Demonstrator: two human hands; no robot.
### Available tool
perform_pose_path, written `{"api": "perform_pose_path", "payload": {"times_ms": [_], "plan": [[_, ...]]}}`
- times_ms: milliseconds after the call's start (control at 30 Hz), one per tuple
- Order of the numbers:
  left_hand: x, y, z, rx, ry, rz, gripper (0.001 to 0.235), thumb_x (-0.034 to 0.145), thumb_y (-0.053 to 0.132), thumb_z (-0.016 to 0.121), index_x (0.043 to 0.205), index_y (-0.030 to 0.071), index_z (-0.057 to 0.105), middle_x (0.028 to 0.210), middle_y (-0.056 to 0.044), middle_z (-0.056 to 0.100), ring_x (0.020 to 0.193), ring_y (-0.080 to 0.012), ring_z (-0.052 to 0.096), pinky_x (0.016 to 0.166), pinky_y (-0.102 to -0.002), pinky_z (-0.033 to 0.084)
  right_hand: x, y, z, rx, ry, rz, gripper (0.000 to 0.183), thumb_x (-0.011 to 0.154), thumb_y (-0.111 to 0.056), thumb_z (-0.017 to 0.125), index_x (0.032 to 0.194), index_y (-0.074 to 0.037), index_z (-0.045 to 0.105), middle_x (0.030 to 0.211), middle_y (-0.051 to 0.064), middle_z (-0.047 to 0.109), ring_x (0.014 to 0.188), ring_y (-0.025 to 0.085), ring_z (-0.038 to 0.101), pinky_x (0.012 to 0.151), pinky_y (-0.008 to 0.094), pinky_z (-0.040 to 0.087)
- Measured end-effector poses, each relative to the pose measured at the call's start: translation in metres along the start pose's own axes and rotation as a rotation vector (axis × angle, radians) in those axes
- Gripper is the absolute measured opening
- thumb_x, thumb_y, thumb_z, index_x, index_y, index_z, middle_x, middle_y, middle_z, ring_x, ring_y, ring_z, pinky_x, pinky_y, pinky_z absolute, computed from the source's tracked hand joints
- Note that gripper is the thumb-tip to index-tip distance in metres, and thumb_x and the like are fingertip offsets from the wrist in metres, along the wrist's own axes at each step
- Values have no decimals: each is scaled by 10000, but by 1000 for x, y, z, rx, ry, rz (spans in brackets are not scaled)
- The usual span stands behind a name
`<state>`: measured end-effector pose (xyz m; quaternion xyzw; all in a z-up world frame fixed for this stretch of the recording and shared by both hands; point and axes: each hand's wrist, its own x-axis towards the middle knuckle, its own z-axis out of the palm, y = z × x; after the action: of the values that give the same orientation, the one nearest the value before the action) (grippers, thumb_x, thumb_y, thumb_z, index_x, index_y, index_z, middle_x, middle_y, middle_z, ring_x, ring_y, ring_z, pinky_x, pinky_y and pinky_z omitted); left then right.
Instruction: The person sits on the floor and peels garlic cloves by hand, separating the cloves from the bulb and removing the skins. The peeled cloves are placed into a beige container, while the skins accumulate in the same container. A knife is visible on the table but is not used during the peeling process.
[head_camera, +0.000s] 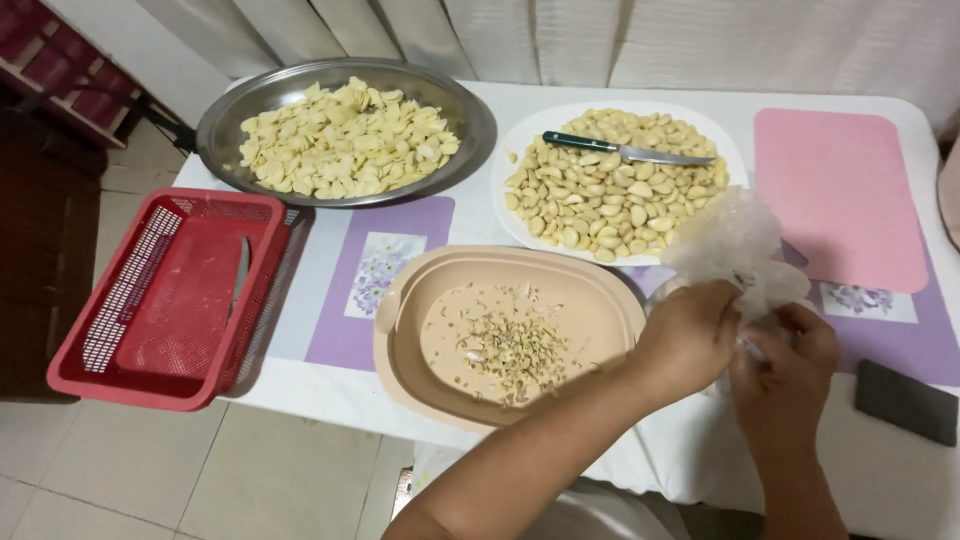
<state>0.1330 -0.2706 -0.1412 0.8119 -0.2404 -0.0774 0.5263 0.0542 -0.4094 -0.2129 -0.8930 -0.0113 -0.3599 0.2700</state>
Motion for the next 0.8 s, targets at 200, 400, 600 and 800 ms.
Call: {"api": "perform_pose_path", "payload": {"times_ms": [200, 400, 600, 800], "plan": [[7, -16, -9, 42, -220, 136, 524, 842, 320, 608, 1288, 49, 559, 1025, -101, 658, 1053, -323, 626, 861, -456, 475, 4, 6, -12, 138, -113, 197, 96, 949, 36, 647, 967, 114, 698, 1191, 215, 601, 1125, 319, 576, 969, 399, 443], [23, -5, -32, 95, -494, 75, 226, 858, 150, 552, 1071, 77, 576, 882, -98, 648, 857, -273, 642, 705, -383, 456, 6, -15, -15, 190, -104, 313, 236, 1003, -7, 718, 835, 37, 558, 990, 96, 502, 934, 207, 456, 781, 327, 351], [26, -37, -6, 33, -272, 229, 140, 759, 72, 515, 890, 84, 562, 838, -99, 618, 789, -301, 611, 697, -393, 451, -4, -5, -5, 145, -17, 342, 78, 1021, 18, 724, 996, 55, 660, 1214, 137, 595, 1125, 233, 543, 927, 327, 437], [25, -44, 8, -55, -51, 325, 82, 691, 39, 489, 749, 92, 466, 709, -112, 541, 621, -347, 528, 599, -428, 406, 7, -19, -9, 169, 0, 362, 102, 1010, -34, 719, 952, 28, 663, 1135, 93, 603, 876, 171, 561, 759, 292, 429]]}}
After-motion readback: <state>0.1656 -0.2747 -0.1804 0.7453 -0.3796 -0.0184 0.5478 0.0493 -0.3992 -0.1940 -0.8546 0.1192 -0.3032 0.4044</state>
